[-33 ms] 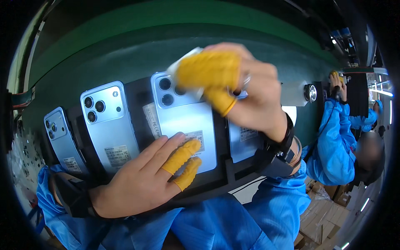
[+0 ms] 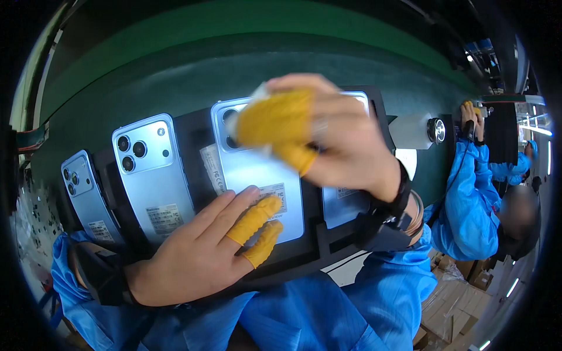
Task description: Cleaning and inspecting multiple smartphones on a factory assembly line.
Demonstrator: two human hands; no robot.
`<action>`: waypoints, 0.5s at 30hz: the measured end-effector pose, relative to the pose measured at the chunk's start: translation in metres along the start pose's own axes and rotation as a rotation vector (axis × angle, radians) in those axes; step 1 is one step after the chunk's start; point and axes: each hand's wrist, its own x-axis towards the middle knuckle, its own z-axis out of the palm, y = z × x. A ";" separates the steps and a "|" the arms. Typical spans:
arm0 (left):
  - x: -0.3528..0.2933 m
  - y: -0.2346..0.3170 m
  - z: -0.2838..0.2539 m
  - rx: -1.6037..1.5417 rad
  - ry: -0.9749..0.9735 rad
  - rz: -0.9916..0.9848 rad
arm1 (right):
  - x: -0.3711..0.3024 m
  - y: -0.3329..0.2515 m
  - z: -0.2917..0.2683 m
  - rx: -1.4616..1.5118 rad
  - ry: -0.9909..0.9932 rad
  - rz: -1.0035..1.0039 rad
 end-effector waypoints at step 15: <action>0.000 0.000 -0.001 -0.066 -0.001 -0.028 | 0.006 -0.001 -0.021 -0.352 0.011 -0.016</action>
